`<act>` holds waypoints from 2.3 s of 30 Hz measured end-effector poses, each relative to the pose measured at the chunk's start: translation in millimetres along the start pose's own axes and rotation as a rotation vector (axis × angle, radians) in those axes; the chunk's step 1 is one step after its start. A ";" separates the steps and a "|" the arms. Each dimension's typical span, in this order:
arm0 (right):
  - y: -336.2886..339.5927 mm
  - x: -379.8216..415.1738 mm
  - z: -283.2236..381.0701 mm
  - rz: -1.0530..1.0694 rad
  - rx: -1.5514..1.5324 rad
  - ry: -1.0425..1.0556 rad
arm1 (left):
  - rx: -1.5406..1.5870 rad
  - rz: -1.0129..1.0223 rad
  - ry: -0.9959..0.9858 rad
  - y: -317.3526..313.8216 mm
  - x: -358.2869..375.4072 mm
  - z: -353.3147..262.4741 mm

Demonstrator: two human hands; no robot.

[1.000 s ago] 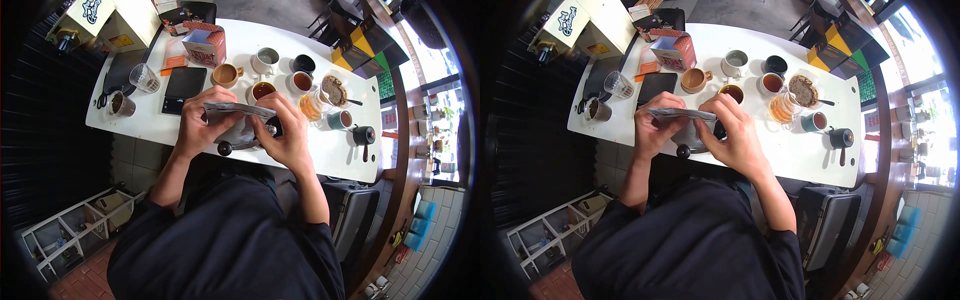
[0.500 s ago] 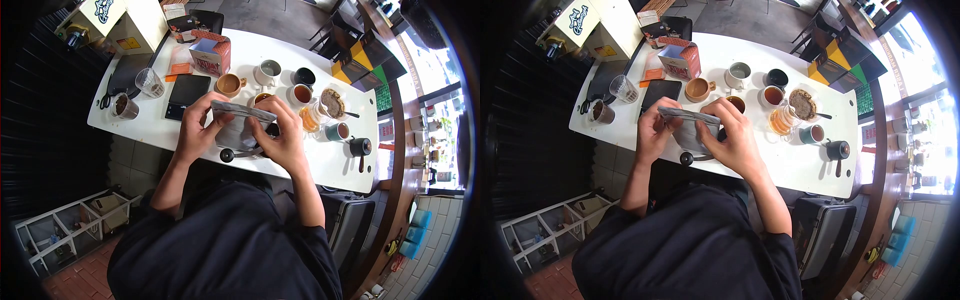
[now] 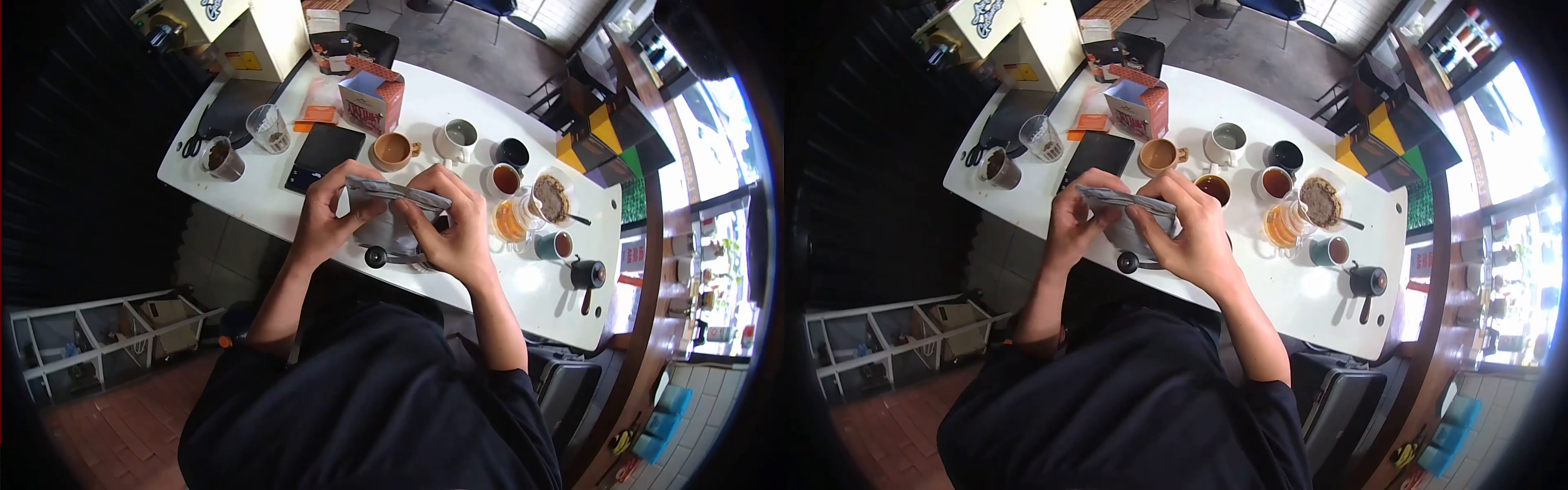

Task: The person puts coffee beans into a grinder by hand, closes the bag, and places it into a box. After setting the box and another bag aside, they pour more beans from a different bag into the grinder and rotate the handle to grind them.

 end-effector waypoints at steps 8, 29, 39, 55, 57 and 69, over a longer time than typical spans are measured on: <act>14.9 -6.5 -21.2 0.031 -0.173 0.078 | -0.076 -0.227 0.036 1.0 18.9 7.2; -15.7 -44.8 -57.1 0.318 -0.652 -0.064 | -0.206 -0.353 0.236 5.1 1.6 8.3; -91.5 -63.3 -56.0 0.361 -0.559 -0.188 | 0.113 -0.396 0.330 62.5 -13.8 29.3; -114.6 -78.4 -75.8 0.346 -0.350 -0.422 | 0.347 -0.128 0.408 93.5 -67.3 66.0; -115.3 -76.7 -77.7 0.323 -0.456 -0.496 | 0.384 -0.121 0.432 88.5 -70.2 62.5; -99.0 -91.6 -65.1 0.241 -0.231 -0.158 | 0.663 0.092 0.704 95.0 -60.6 63.6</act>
Point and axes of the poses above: each hand's wrist, its own x-axis away from the middle knuckle, its own y-axis out of the back of the hand, z = x × y, the point moved 6 cm from there along -x, towards the middle knuckle, and after that the axes turned 12 degrees about -z, right-handed, at the moved point
